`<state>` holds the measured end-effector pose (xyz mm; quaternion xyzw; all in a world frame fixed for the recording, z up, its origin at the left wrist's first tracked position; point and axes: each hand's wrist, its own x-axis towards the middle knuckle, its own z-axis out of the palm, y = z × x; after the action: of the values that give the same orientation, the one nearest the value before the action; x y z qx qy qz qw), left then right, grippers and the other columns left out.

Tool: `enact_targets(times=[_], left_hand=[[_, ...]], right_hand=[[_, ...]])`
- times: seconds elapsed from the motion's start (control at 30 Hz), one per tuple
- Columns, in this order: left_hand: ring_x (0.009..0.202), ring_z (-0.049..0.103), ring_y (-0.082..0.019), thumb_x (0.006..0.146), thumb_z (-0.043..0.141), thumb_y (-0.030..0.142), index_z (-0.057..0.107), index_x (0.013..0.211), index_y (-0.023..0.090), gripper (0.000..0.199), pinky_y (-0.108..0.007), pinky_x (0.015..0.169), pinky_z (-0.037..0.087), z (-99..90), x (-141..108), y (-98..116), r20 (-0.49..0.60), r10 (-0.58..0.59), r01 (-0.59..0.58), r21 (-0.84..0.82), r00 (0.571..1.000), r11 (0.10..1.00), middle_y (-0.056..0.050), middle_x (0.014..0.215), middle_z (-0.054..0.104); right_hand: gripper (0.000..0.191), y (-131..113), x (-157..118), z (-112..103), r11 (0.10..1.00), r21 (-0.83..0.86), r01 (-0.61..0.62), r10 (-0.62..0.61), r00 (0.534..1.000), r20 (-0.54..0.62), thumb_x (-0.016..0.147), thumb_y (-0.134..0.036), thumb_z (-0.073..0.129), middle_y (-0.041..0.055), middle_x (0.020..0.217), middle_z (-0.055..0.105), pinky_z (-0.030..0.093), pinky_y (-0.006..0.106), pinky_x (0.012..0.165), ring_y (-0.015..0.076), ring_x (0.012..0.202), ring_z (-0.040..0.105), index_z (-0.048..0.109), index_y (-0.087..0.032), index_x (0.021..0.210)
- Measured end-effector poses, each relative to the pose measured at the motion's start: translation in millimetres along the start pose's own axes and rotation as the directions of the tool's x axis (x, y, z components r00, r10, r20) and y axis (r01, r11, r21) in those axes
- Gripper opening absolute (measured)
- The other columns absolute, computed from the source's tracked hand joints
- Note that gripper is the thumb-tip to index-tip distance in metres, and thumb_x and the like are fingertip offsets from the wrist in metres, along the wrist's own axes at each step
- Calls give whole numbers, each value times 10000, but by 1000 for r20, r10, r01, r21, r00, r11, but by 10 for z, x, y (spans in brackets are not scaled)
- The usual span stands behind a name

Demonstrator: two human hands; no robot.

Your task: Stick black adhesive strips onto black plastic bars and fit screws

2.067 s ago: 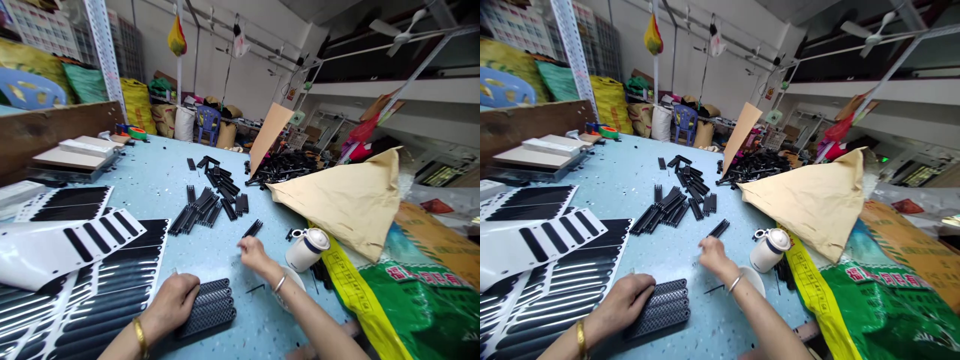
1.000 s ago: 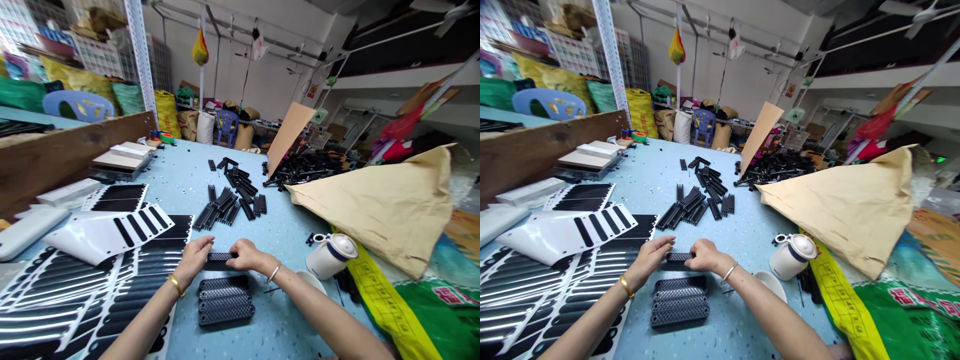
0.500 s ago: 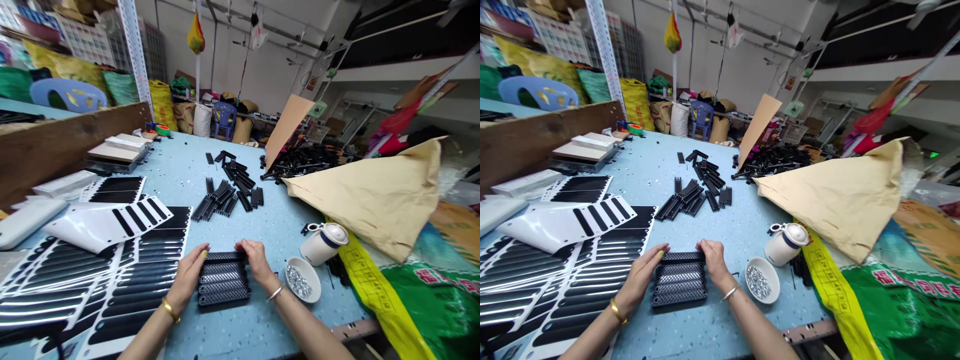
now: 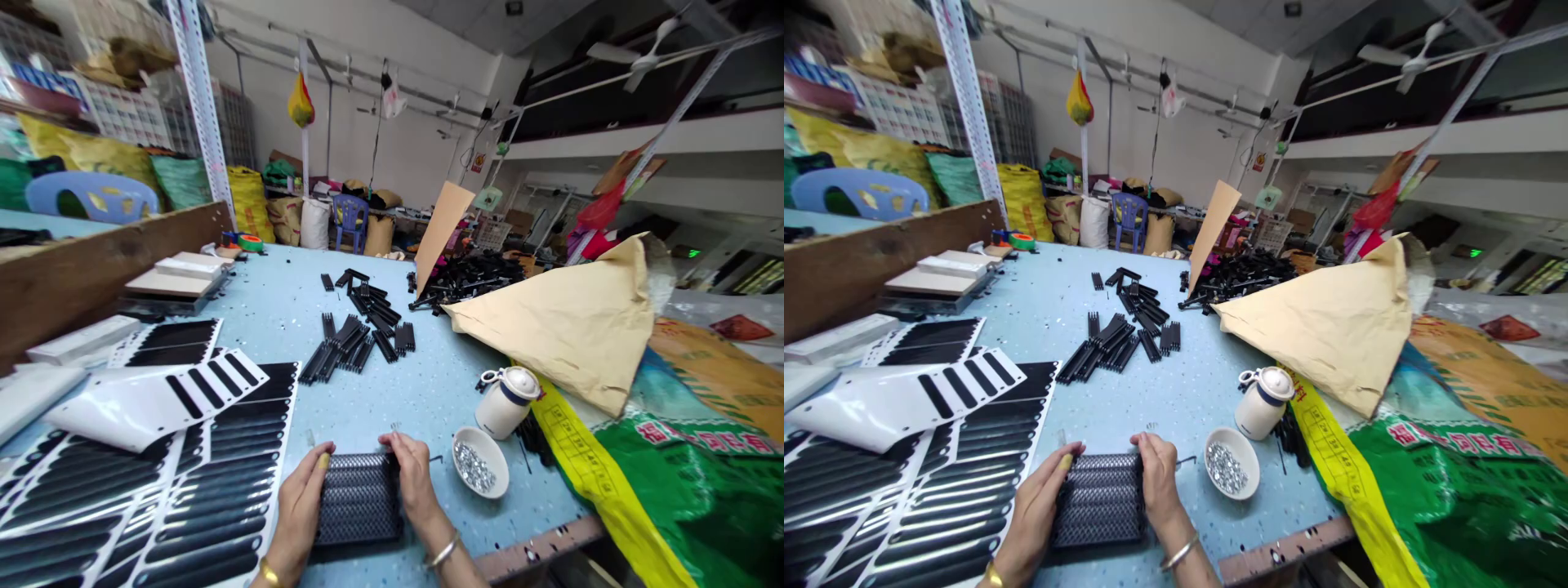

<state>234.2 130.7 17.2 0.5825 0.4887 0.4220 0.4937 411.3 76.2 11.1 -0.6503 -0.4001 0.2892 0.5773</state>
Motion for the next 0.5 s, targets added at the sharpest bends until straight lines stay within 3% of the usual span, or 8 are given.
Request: enact_targets(times=[0.1,0.23,0.33,0.4,0.5], left_hand=[[1157,605,-347,727,558,649,742,1006,181,575,-459,1052,429,-32,5,-66,5,-16,16,15,1000,1000,-108,1109,730],[1199,580,-334,735,542,673,738,1052,211,593,-445,1088,391,-49,14,-187,21,-9,8,29,1000,1000,-81,1170,710],[1213,568,-337,746,532,673,731,1064,213,593,-467,1104,364,-53,27,-241,29,0,-1,30,1000,1000,-75,1183,704],[1217,564,-336,756,525,672,726,1069,217,588,-480,1115,343,-65,39,-257,36,0,-1,33,999,999,-72,1186,702],[1221,561,-329,780,515,659,715,1084,213,575,-488,1124,327,-110,61,-286,36,3,-4,45,999,999,-74,1195,699]], right_hand=[[482,96,-104,-23,995,-90,39,-44,997,-59,932,-561,401,101,929,718,494,367,853,273,935,648,727,-207,940],[524,350,-245,140,972,-205,115,-146,978,-146,938,-601,341,138,1081,694,491,442,941,306,1030,630,706,-233,1016],[491,372,-251,226,953,-248,176,-211,970,-122,981,-497,293,145,1070,695,510,422,932,276,1005,648,693,-215,1025],[398,278,-197,119,911,-347,224,-264,962,-71,977,-373,342,148,1055,701,525,391,903,259,986,659,690,-190,1034],[289,104,-54,-388,730,-625,277,-309,949,61,865,-213,468,155,1002,716,535,371,843,264,945,668,701,-147,1021]])
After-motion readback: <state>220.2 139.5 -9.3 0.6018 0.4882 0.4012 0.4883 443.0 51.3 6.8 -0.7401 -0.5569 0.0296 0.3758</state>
